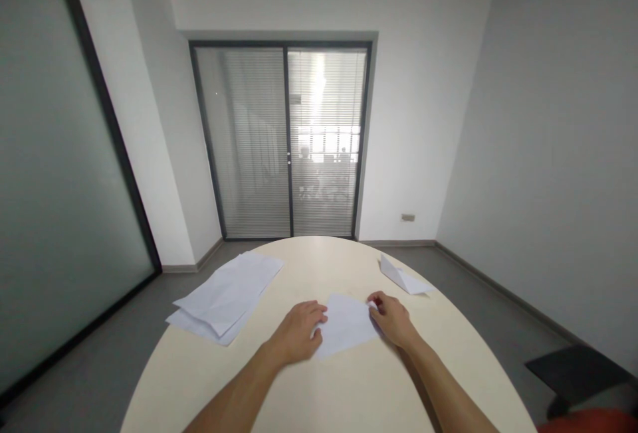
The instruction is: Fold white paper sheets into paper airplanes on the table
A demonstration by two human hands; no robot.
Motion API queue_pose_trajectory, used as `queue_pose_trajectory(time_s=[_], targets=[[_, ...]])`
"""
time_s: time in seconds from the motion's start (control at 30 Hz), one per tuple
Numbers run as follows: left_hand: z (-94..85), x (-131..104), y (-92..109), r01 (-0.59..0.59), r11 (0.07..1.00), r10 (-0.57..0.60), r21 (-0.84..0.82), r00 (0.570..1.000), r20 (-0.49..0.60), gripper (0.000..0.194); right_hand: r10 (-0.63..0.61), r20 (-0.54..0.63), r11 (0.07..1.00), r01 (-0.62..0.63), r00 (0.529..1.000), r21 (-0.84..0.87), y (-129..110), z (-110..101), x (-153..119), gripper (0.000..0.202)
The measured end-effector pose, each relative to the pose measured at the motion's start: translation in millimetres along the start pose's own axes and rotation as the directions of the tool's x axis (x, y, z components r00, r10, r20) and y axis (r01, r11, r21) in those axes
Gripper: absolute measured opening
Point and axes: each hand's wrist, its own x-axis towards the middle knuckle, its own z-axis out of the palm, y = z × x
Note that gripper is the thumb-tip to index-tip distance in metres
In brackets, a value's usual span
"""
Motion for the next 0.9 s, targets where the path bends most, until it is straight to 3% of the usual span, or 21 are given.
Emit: queue_pose_trajectory(time_s=[0.33, 0.6, 0.9], targets=[[-0.6, 2, 5, 0.133, 0.988, -0.133, 0.077, 0.991, 0.002, 0.034, -0.012, -0.006, 1.0, 0.012, 1.0, 0.029, 5, -6, -3, 0.025], [-0.1, 3, 4, 0.173, 0.979, -0.172, 0.11, 0.985, -0.018, 0.035, -0.246, 0.081, 0.967, 0.239, 0.966, 0.094, -2, -9, -6, 0.036], [-1.2, 5, 10, 0.184, 0.972, -0.18, 0.148, 0.983, -0.04, 0.028, -0.302, 0.164, 0.953, 0.3, 0.939, 0.04, -26, -24, -15, 0.033]])
